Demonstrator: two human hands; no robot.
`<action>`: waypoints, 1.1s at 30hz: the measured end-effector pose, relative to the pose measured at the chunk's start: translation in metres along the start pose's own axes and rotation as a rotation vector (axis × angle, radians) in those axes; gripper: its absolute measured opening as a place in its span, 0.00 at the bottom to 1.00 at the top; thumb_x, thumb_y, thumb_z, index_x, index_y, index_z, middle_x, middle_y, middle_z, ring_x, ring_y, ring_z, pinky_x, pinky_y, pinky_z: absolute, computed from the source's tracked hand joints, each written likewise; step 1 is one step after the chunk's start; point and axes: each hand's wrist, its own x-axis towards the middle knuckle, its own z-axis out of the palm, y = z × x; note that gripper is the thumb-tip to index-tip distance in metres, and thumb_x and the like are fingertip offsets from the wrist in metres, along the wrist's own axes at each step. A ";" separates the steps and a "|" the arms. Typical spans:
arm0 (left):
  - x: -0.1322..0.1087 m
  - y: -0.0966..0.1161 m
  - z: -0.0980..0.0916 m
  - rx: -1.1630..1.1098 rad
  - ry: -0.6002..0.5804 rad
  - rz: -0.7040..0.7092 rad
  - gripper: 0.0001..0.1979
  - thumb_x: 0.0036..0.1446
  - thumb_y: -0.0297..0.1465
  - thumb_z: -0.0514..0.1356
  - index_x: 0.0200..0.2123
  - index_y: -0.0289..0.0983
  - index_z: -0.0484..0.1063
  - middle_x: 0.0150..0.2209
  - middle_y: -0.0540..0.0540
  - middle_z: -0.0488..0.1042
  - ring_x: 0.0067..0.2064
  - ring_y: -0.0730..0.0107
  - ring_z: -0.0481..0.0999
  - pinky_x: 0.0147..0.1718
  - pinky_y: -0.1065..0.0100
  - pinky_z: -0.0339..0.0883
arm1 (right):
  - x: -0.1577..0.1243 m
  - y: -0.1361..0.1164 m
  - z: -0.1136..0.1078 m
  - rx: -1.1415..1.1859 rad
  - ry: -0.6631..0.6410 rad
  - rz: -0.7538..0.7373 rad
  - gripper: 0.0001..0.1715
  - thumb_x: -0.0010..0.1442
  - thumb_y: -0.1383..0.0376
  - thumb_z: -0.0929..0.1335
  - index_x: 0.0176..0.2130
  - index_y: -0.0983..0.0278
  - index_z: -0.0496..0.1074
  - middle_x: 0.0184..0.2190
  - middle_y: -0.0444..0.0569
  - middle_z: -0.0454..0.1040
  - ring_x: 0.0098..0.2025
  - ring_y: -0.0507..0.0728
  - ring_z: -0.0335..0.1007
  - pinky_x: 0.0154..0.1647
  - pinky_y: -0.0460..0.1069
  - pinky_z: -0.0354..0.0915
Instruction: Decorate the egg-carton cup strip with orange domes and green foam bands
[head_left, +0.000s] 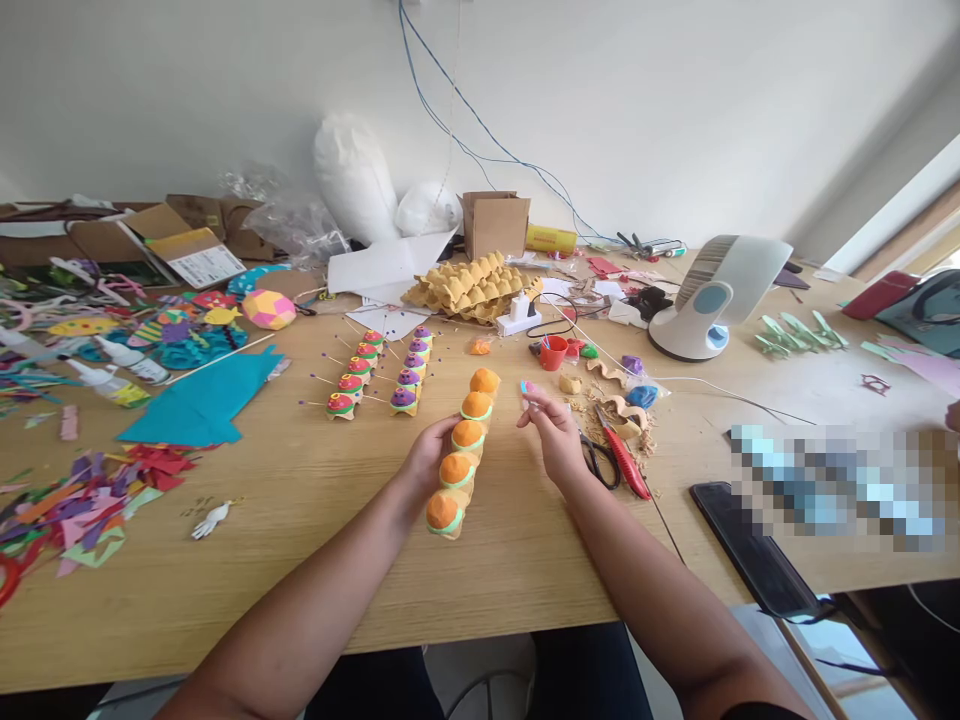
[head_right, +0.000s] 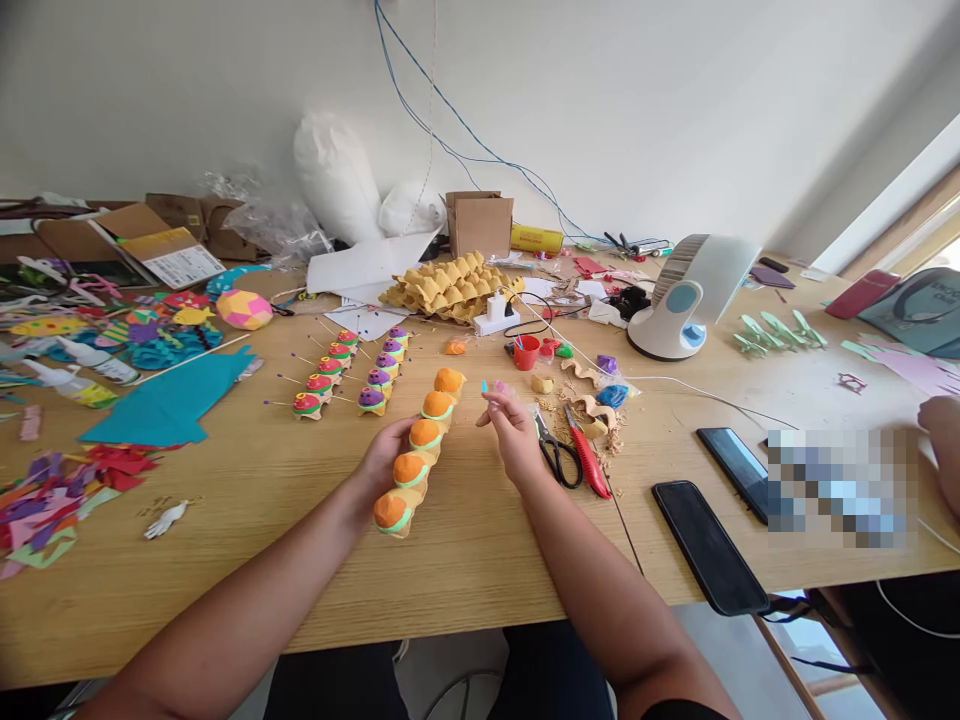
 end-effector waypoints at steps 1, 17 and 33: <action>0.000 0.000 0.000 0.004 -0.001 0.008 0.03 0.59 0.27 0.59 0.32 0.38 0.71 0.21 0.51 0.74 0.18 0.72 0.71 0.21 0.72 0.64 | -0.001 -0.001 0.000 0.031 -0.017 0.014 0.17 0.61 0.55 0.69 0.48 0.58 0.79 0.31 0.47 0.82 0.44 0.60 0.77 0.55 0.58 0.64; 0.002 -0.002 0.000 0.041 -0.017 0.031 0.04 0.58 0.28 0.61 0.30 0.39 0.68 0.20 0.53 0.71 0.19 0.74 0.71 0.21 0.73 0.63 | -0.013 -0.005 0.012 -0.039 -0.164 -0.052 0.25 0.64 0.42 0.67 0.39 0.59 0.77 0.29 0.47 0.76 0.32 0.54 0.69 0.36 0.51 0.66; 0.001 -0.008 0.000 0.065 -0.063 0.061 0.02 0.58 0.28 0.61 0.34 0.39 0.73 0.22 0.52 0.74 0.21 0.73 0.73 0.23 0.73 0.65 | -0.012 -0.001 0.014 -0.406 -0.088 -0.201 0.14 0.62 0.53 0.71 0.37 0.60 0.79 0.34 0.49 0.81 0.32 0.56 0.70 0.35 0.52 0.66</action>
